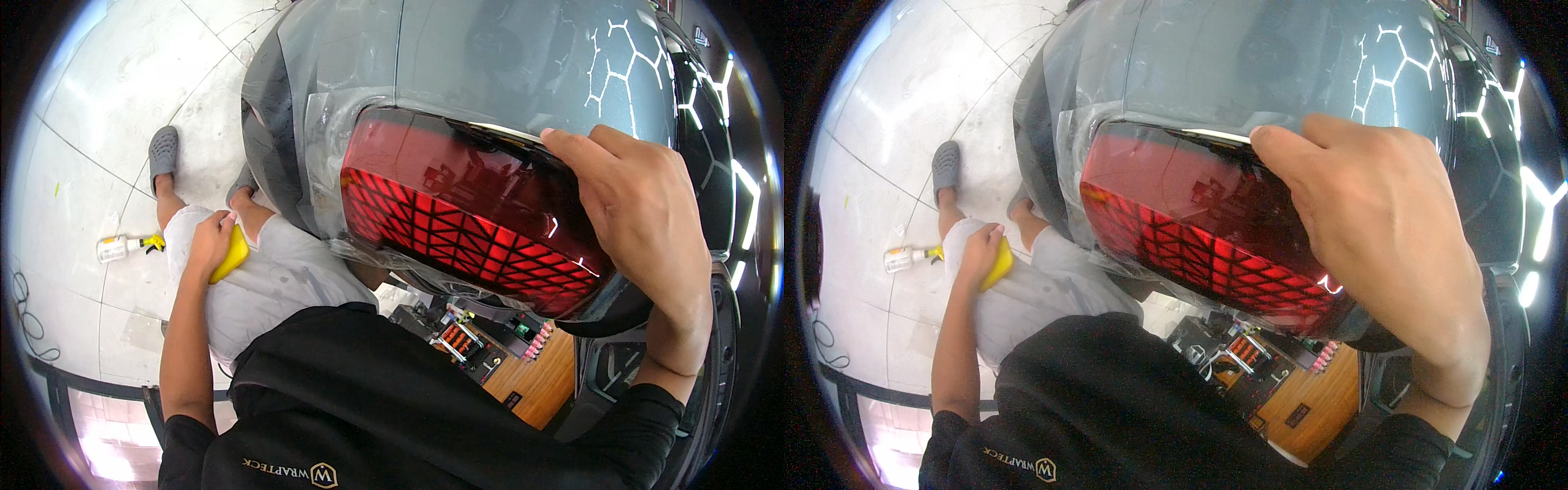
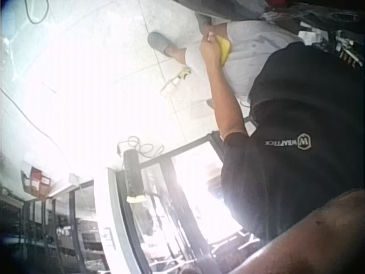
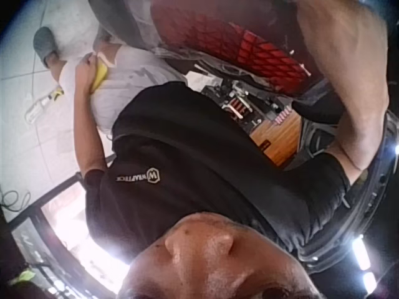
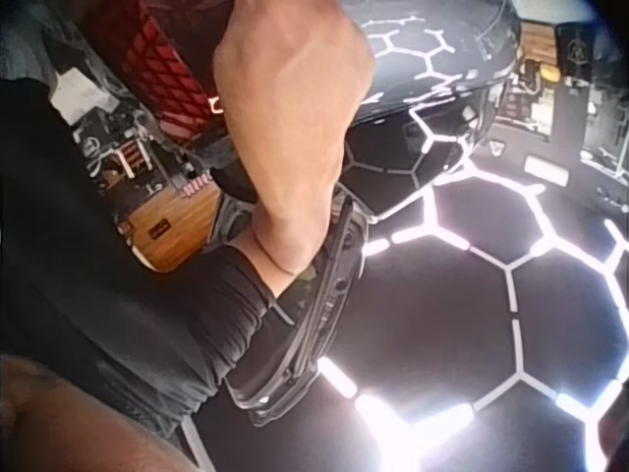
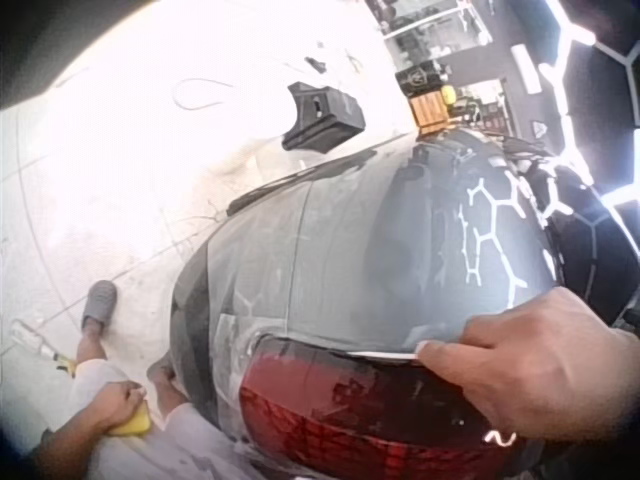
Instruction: The person applies a protective film to a car's taillight using a yellow squeegee and a metal blade. They smooth the film over the surface, trim the excess material around the edges, and wipe the area with a cloth.
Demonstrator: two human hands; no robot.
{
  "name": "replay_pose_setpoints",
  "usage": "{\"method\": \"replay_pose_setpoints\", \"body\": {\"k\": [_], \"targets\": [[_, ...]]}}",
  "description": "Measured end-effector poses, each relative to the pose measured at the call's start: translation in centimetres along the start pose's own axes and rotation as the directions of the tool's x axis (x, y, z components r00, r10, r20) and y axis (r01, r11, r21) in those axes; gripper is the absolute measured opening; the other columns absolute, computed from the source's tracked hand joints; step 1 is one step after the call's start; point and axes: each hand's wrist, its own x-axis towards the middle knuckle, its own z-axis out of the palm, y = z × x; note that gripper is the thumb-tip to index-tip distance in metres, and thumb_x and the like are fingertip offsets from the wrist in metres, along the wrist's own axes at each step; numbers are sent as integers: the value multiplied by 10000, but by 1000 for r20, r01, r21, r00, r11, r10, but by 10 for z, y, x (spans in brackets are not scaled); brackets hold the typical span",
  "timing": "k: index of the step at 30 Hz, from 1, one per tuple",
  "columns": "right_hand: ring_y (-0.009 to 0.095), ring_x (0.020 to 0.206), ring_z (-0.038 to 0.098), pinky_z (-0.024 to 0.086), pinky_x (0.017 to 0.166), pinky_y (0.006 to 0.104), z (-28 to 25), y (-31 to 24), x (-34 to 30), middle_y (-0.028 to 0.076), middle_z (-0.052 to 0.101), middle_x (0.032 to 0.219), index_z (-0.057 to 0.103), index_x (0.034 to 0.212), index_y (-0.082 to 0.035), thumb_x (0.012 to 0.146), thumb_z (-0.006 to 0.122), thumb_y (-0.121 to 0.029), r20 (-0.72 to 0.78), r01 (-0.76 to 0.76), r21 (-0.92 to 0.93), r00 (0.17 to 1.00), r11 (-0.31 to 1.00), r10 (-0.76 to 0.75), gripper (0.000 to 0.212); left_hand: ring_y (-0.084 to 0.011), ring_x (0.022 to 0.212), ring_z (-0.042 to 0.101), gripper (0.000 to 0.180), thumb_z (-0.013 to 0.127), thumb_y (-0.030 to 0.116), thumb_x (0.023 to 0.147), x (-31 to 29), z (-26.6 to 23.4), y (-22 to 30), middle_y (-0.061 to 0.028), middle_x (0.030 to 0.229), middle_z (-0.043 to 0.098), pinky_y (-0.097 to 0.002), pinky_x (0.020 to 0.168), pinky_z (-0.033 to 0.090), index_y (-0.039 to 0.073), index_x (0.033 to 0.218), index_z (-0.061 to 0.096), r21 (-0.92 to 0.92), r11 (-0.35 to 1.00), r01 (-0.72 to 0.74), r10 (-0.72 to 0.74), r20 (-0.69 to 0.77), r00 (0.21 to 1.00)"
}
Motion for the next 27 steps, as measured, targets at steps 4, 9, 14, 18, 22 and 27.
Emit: {"method": "replay_pose_setpoints", "body": {"k": [4, 9, 14, 18, 22, 27], "targets": [[328, 580, 577, 441, 528, 409, -5, 0, -6, 140, 571, 706, 665, 1067, -39, 783, 615, 39, 15, -34, -4, 999, 999, 34, 299, -431, 897, 670, 445, 521, 355, 985, 2, 2, -5, -306, 937, 677, -443, 807, 509, -38, 1139, 662, 1, 1000, -26, 26, -3, 1000], [324, 586, 578, 436, 535, 411, -7, 2, -14, 148, 566, 714, 666, 1075, -35, 795, 603, 45, 16, -49, -13, 999, 999, 49, 298, -428, 916, 671, 444, 522, 351, 986, 2, 3, -3, -304, 961, 679, -442, 825, 510, -40, 1142, 662, 25, 999, -35, 35, -17, 999], [319, 588, 579, 435, 540, 408, -9, 4, -20, 145, 557, 706, 668, 1071, -29, 797, 602, 48, 10, -64, 3, 998, 998, 64, 292, -426, 937, 671, 448, 525, 356, 985, 2, 3, -4, -296, 977, 684, -437, 840, 512, -39, 1144, 665, 36, 999, -29, 29, -1, 1000], [315, 585, 579, 436, 542, 405, -11, 5, -23, 147, 555, 705, 670, 1065, -23, 798, 600, 53, 19, -79, 15, 997, 997, 78, 287, -428, 940, 671, 448, 527, 356, 983, 3, 4, -5, -298, 979, 683, -437, 841, 513, -39, 1141, 666, 40, 999, -36, 36, -5, 999], [310, 584, 581, 438, 545, 399, -12, 6, -26, 150, 562, 709, 670, 1060, -15, 800, 603, 52, 15, -94, 29, 996, 995, 93, 276, -430, 930, 672, 447, 526, 355, 983, 2, 3, -2, -304, 974, 681, -438, 837, 513, -40, 1141, 665, 46, 998, -36, 36, 5, 999], [305, 587, 589, 443, 546, 391, -14, 7, -30, 147, 573, 714, 667, 1057, -4, 811, 610, 43, 12, -108, 28, 994, 994, 108, 257, -431, 921, 674, 443, 523, 350, 983, 2, 3, -1, -307, 965, 680, -439, 832, 513, -41, 1136, 664, 46, 998, -34, 34, 7, 999]]}}
